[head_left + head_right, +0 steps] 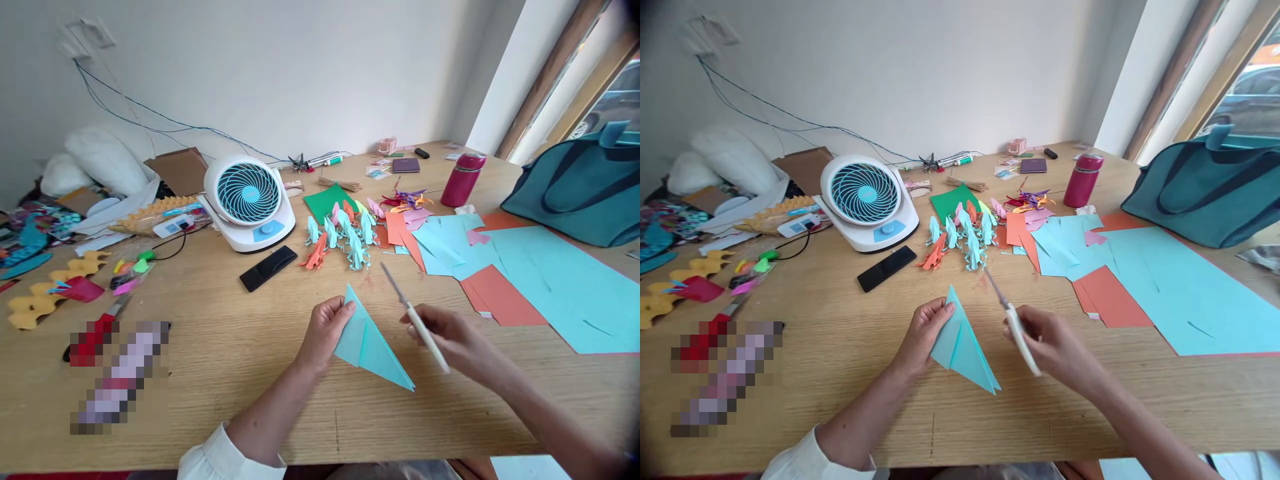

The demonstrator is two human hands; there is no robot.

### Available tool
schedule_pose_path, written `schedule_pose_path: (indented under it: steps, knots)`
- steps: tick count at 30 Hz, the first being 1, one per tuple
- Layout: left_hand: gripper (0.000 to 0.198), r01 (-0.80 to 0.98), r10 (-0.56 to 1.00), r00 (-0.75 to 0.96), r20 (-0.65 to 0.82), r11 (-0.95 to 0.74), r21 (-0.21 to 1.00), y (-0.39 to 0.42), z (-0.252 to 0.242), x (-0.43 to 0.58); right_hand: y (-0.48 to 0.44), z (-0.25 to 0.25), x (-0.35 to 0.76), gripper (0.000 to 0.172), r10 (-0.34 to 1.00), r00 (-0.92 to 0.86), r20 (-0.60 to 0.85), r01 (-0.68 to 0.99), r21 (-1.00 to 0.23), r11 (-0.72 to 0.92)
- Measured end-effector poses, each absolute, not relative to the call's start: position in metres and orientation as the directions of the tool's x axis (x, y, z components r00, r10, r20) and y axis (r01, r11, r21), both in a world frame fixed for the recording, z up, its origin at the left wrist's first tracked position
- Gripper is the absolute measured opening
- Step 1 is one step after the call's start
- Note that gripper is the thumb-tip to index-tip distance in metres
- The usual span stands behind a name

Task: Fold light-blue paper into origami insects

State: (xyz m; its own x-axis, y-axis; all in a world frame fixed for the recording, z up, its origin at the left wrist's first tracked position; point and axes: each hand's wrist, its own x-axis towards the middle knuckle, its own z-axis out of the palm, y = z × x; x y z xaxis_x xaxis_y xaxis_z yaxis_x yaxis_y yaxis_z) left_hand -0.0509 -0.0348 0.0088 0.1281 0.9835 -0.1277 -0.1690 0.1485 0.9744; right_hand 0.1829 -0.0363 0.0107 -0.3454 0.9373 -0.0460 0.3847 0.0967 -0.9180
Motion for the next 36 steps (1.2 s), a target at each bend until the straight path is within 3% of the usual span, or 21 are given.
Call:
schedule_pose_path:
  steps: [3, 8, 22, 36]
  knots:
    - [0.05, -0.178, 0.984, 0.127, -0.128, 0.149, 0.973, -0.037, 0.009, -0.051, -0.044, 0.014, 0.158, 0.042, 0.849, -0.51, -0.141, 0.326, -0.945, 0.039]
    - [0.049, -0.205, 0.983, 0.114, -0.144, 0.165, 0.965, -0.038, 0.009, -0.052, -0.054, 0.018, 0.149, 0.04, 0.781, -0.589, -0.207, 0.349, -0.937, 0.015]
    - [0.041, -0.209, 0.967, 0.084, -0.242, 0.255, 0.944, -0.036, 0.002, -0.05, -0.059, 0.019, 0.141, 0.028, 0.774, -0.592, -0.225, 0.363, -0.932, 0.006]
    - [0.039, -0.208, 0.966, 0.094, -0.24, 0.255, 0.944, -0.036, 0.001, -0.05, -0.061, 0.01, 0.141, 0.033, 0.786, -0.576, -0.224, 0.371, -0.929, 0.007]
